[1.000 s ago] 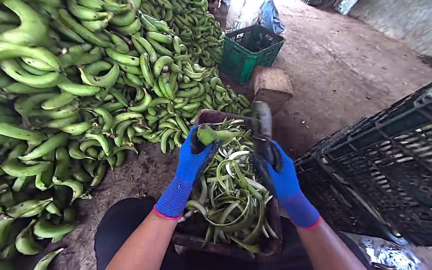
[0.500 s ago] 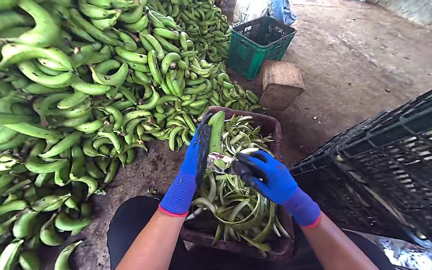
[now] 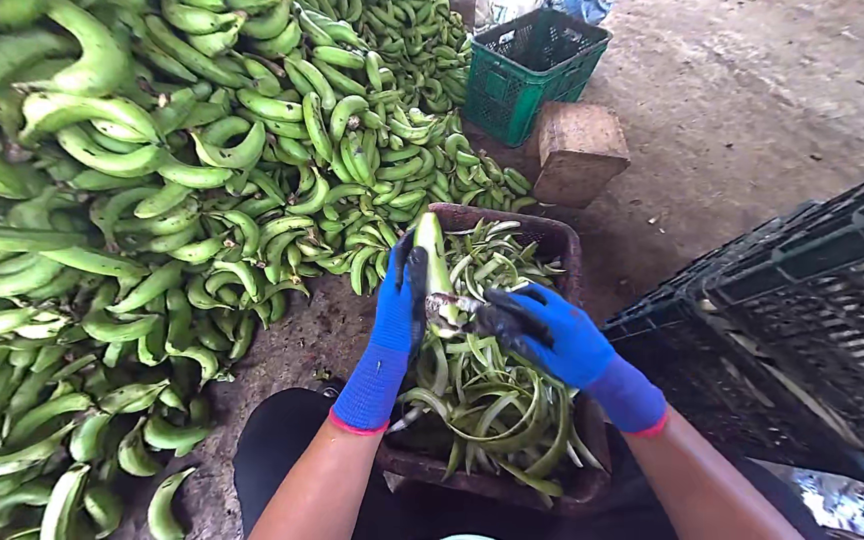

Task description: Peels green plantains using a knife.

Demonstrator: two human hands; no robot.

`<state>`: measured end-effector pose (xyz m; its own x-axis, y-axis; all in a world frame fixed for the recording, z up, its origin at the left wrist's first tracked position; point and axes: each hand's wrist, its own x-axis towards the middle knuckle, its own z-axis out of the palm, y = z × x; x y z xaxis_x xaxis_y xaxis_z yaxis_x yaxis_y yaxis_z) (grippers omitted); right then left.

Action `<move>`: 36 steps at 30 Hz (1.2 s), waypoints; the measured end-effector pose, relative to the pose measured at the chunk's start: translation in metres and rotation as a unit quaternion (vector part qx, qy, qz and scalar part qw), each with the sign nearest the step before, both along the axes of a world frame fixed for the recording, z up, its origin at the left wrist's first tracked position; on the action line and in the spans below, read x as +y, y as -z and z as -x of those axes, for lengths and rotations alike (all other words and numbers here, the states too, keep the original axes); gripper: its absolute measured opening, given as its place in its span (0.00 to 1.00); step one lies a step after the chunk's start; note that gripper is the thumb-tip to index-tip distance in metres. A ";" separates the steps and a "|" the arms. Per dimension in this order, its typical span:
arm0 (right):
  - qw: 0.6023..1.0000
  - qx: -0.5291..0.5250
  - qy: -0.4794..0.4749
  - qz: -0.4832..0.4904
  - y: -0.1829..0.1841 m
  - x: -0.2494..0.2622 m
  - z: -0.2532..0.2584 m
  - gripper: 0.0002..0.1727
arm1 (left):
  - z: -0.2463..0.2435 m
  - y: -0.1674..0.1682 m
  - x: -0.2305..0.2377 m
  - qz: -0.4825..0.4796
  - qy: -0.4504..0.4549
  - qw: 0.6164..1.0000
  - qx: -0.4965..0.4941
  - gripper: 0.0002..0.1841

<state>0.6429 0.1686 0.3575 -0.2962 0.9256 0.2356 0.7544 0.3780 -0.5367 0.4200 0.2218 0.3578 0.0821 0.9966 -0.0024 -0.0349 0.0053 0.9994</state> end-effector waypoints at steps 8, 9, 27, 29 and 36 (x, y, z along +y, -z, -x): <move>0.994 -0.007 0.106 -0.030 -0.012 0.022 -0.020 0.31 | 0.002 -0.002 -0.006 0.024 0.089 0.996 0.017 0.24; 0.997 -0.001 0.070 -0.030 -0.007 0.015 -0.013 0.30 | 0.003 0.002 -0.003 0.025 0.038 0.999 -0.001 0.24; 0.993 -0.042 0.002 -0.107 0.015 0.006 0.009 0.26 | -0.005 0.014 0.003 0.077 -0.103 0.978 -0.165 0.28; 0.995 -0.033 0.027 -0.089 0.006 0.010 0.005 0.27 | -0.011 0.010 0.000 0.049 -0.094 0.984 -0.144 0.27; 0.995 0.049 0.083 0.037 -0.007 0.036 -0.024 0.24 | -0.015 0.002 -0.006 0.041 0.257 0.965 0.017 0.28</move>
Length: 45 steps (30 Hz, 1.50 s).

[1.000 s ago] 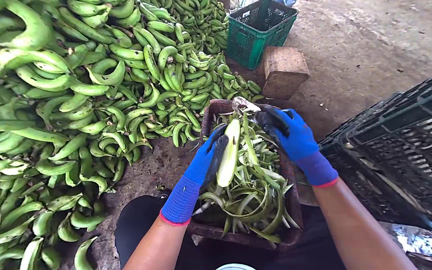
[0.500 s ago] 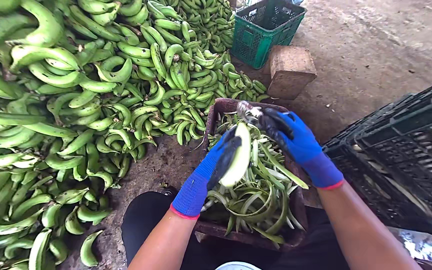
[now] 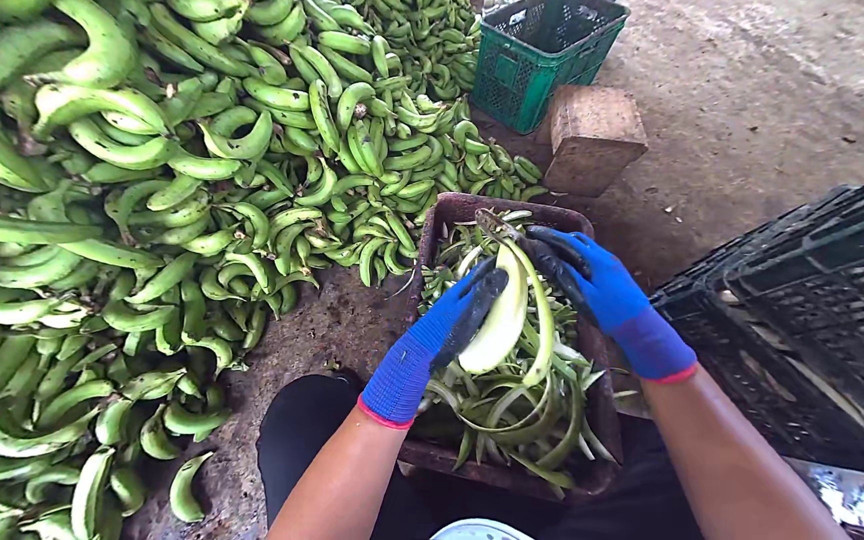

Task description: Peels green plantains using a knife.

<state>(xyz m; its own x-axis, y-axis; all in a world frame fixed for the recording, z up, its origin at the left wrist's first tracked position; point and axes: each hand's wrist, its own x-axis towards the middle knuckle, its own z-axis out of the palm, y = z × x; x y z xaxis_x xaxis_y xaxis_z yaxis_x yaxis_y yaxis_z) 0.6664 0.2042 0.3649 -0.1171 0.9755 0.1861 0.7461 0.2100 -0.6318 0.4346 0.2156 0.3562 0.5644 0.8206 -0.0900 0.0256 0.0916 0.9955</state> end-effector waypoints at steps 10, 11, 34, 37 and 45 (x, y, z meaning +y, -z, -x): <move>0.975 -0.110 -0.057 -0.182 0.031 -0.030 0.034 0.27 | 0.011 0.024 0.011 0.195 -0.246 0.905 -0.287 0.22; 0.970 -0.124 -0.056 -0.203 0.032 -0.031 0.036 0.26 | 0.012 0.023 0.013 0.212 -0.265 0.885 -0.318 0.22; 0.985 -0.114 -0.080 -0.102 0.024 -0.031 0.021 0.33 | 0.021 0.024 0.011 0.180 -0.198 0.955 -0.130 0.22; 0.964 -0.149 -0.095 -0.199 0.030 -0.034 0.020 0.29 | 0.021 0.017 0.011 0.253 -0.221 0.916 -0.219 0.23; 0.987 -0.044 0.073 0.134 -0.002 -0.017 0.025 0.23 | 0.001 0.007 -0.013 -0.014 -0.118 0.993 -0.018 0.26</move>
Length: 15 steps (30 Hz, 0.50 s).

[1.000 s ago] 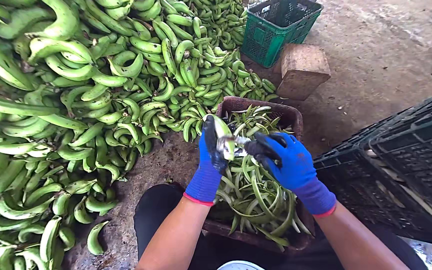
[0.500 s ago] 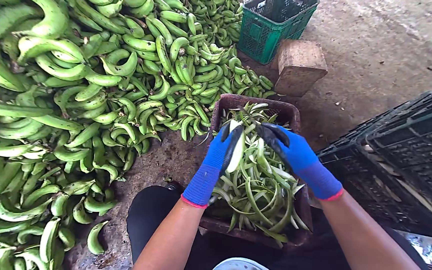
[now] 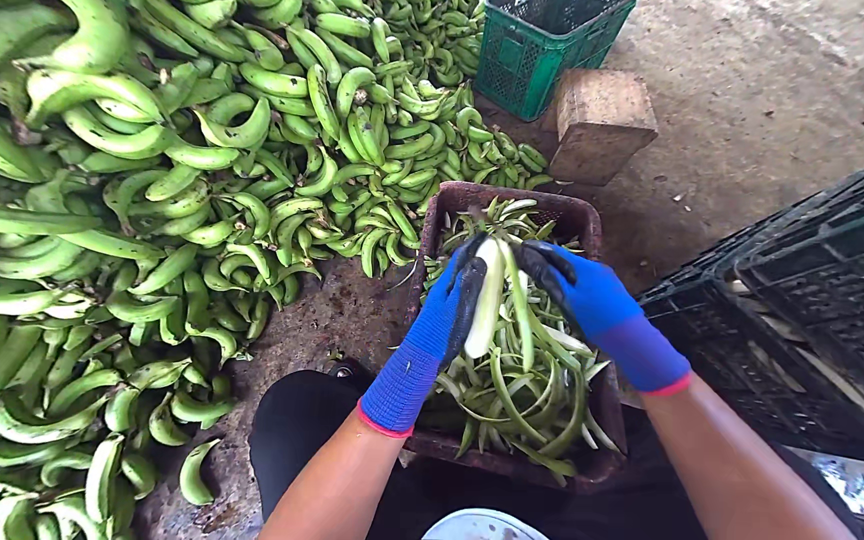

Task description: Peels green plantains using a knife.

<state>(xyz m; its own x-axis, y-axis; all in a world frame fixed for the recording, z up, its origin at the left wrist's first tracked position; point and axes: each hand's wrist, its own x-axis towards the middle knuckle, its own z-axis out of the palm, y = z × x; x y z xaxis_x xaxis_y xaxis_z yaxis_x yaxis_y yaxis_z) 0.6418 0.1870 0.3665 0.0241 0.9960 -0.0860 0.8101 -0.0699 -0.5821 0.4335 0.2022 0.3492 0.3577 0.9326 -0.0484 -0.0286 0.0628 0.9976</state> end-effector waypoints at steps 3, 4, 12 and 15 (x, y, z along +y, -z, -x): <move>0.999 0.036 0.012 0.014 0.007 0.004 -0.013 0.23 | 0.007 0.012 0.007 0.072 -0.021 0.992 -0.100 0.22; 0.999 0.044 -0.025 -0.015 0.010 -0.001 -0.016 0.24 | 0.011 0.012 0.012 0.116 -0.051 0.980 -0.151 0.21; 0.976 -0.018 -0.163 -0.147 0.018 -0.004 -0.013 0.29 | 0.017 0.012 0.002 0.039 -0.012 0.995 -0.095 0.20; 0.995 0.039 -0.038 -0.079 0.010 0.011 -0.027 0.25 | 0.018 0.001 0.003 -0.004 -0.018 1.000 0.003 0.23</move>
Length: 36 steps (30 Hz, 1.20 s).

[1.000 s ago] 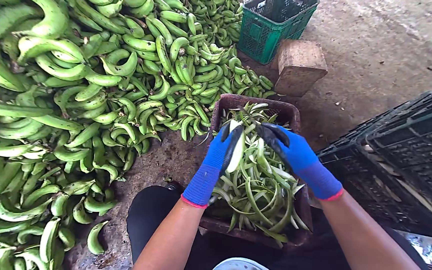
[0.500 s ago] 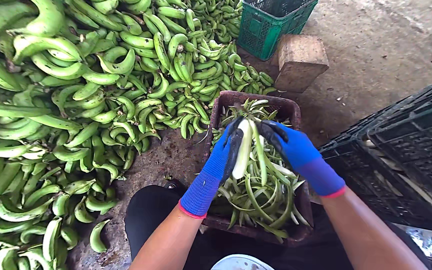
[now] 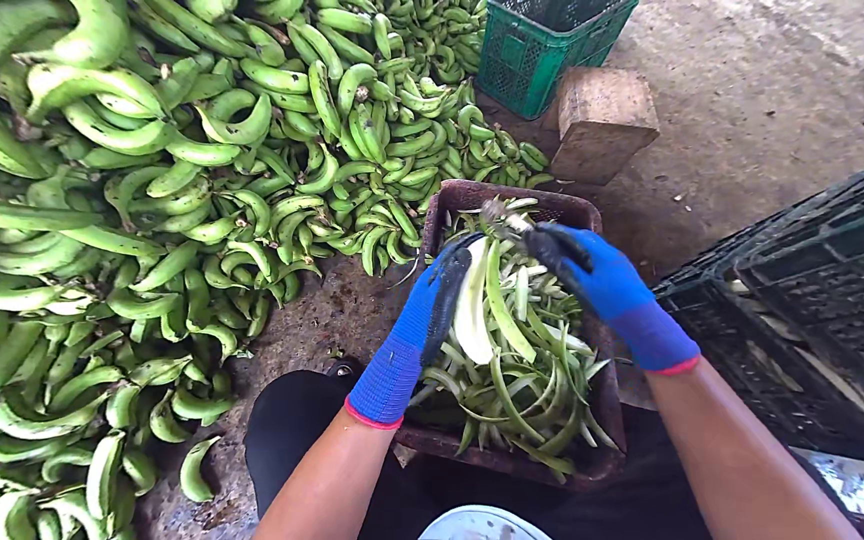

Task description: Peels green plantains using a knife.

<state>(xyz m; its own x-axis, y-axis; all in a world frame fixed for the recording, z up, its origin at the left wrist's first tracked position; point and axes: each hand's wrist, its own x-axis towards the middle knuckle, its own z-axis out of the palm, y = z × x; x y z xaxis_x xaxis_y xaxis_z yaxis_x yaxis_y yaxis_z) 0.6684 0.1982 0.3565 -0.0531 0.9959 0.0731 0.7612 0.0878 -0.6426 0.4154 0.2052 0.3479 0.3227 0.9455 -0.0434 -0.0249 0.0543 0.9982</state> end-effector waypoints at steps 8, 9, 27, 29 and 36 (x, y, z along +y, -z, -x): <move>0.998 0.060 -0.014 0.020 -0.001 -0.036 0.042 0.40 | -0.034 0.010 -0.016 0.089 0.027 0.994 -0.061 0.18; 0.996 0.073 -0.003 0.060 0.001 -0.040 0.039 0.38 | -0.038 0.010 -0.020 0.095 0.041 0.993 -0.049 0.19; 0.915 0.231 0.276 0.185 0.003 -0.081 -0.198 0.22 | -0.137 0.114 -0.075 -0.156 0.234 0.742 0.608 0.37; 0.878 0.107 0.285 0.370 0.073 -0.074 -0.192 0.30 | -0.146 0.111 -0.052 -0.137 0.228 0.740 0.618 0.35; 0.842 0.059 0.200 0.498 0.232 -0.115 -0.143 0.26 | -0.171 0.116 0.011 -0.104 0.197 0.753 0.619 0.29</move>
<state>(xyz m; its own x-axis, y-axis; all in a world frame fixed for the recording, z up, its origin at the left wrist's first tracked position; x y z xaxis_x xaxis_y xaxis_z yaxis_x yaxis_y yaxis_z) 0.8115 0.0829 0.1245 0.2503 0.5033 -0.8270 0.5275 -0.7872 -0.3194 0.5863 0.2162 0.2321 0.4136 0.8145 -0.4068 0.9092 -0.3466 0.2305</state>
